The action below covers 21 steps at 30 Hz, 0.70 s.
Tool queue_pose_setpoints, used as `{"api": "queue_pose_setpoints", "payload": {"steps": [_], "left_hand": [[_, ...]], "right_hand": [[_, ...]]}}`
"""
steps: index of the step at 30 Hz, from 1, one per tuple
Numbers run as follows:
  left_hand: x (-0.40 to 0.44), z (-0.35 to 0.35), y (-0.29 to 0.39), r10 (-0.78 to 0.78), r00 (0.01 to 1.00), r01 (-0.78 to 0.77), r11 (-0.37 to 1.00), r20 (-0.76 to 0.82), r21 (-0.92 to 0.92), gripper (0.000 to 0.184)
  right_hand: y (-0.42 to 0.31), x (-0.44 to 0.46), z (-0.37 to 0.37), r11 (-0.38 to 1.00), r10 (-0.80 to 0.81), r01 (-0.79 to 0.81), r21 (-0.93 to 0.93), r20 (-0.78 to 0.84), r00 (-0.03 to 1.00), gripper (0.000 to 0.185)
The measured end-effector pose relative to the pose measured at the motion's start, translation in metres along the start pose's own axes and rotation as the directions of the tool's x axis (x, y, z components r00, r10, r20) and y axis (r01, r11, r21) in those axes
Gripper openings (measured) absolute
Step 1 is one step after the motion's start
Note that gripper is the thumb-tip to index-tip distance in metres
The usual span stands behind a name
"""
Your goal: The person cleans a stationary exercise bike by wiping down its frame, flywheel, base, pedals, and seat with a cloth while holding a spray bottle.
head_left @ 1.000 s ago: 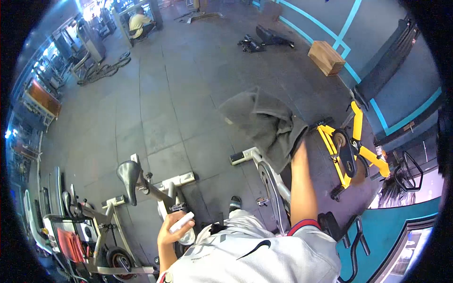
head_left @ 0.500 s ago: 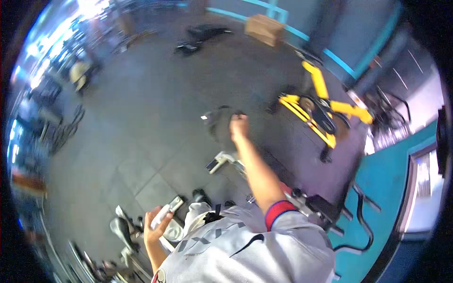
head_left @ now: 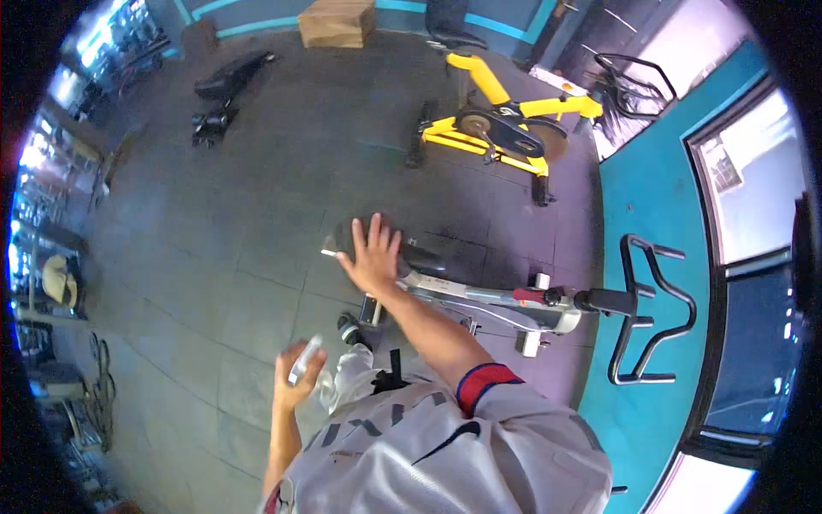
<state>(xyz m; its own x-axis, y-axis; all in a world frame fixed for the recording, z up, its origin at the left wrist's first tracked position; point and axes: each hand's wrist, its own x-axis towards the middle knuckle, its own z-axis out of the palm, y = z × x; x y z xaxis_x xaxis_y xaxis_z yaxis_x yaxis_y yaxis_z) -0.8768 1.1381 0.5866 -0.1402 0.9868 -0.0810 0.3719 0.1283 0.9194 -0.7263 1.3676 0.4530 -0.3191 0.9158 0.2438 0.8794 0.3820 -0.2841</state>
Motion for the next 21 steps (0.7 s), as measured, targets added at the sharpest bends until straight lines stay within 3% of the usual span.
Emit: {"api": "queue_pose_setpoints", "payload": {"steps": [2, 3, 4, 6, 8, 9, 10, 12, 13, 16, 17, 18, 21], "left_hand": [[0.039, -0.013, 0.008, 0.027, 0.998, -0.032, 0.996, 0.058, 0.084, 0.023], [0.056, -0.016, -0.005, 0.108, 0.992, -0.113, 0.99, 0.061, 0.083, 0.023], [0.07, -0.012, -0.023, 0.189, 0.98, -0.194, 0.978, 0.067, 0.075, 0.022], [0.103, -0.008, -0.028, 0.127, 0.985, -0.142, 0.981, 0.116, 0.132, 0.02], [0.136, 0.001, -0.036, 0.248, 0.953, -0.267, 0.958, 0.172, 0.101, 0.024], [0.148, 0.008, -0.036, 0.22, 0.962, -0.238, 0.966, 0.162, 0.098, 0.028], [0.158, 0.017, -0.034, 0.192, 0.97, -0.207, 0.974, 0.148, 0.092, 0.032], [0.179, 0.036, -0.049, 0.162, 0.979, -0.179, 0.973, 0.125, 0.143, 0.035], [0.189, 0.049, -0.066, 0.153, 0.981, -0.175, 0.963, 0.118, 0.203, 0.035], [0.195, 0.069, -0.083, 0.164, 0.982, -0.187, 0.917, 0.095, 0.351, 0.044], [0.199, 0.076, -0.095, 0.161, 0.982, -0.186, 0.898, 0.094, 0.398, 0.045], [0.203, 0.076, -0.094, 0.16, 0.982, -0.187, 0.877, 0.097, 0.443, 0.047], [0.211, 0.063, -0.11, -0.062, 0.968, -0.041, 0.916, 0.242, 0.399, 0.051]], "right_hand": [[0.019, -0.001, 0.002, 0.99, -0.08, 0.087, -0.109, 0.07, 0.994, 0.078], [0.035, -0.009, 0.007, 0.976, -0.118, 0.106, -0.19, -0.054, 0.992, 0.071], [0.048, -0.015, -0.01, 0.981, -0.09, 0.062, -0.182, -0.15, 0.985, 0.058], [0.101, -0.033, -0.001, 0.972, 0.088, -0.117, -0.203, -0.146, 0.985, 0.036], [0.129, -0.044, -0.01, 0.973, 0.188, -0.217, -0.081, -0.272, 0.944, 0.037], [0.137, -0.048, -0.016, 0.913, 0.407, -0.398, 0.093, -0.287, 0.867, 0.042], [0.143, -0.053, -0.021, 0.796, 0.602, -0.544, 0.264, -0.263, 0.754, 0.048], [0.15, -0.061, -0.04, 0.602, 0.784, -0.519, 0.607, -0.327, 0.528, 0.058], [0.165, -0.074, -0.045, 0.428, 0.871, -0.578, 0.695, -0.148, 0.468, 0.06], [0.166, -0.104, -0.06, 0.14, 0.908, -0.303, 0.943, 0.0, 0.419, 0.061], [0.172, -0.117, -0.063, 0.015, 0.872, -0.274, 0.962, 0.121, 0.475, 0.062], [0.157, -0.117, -0.076, -0.033, 0.904, -0.269, 0.963, 0.144, 0.403, 0.063], [0.127, -0.12, -0.108, -0.125, 0.871, -0.166, 0.978, 0.188, 0.454, 0.069]]}}
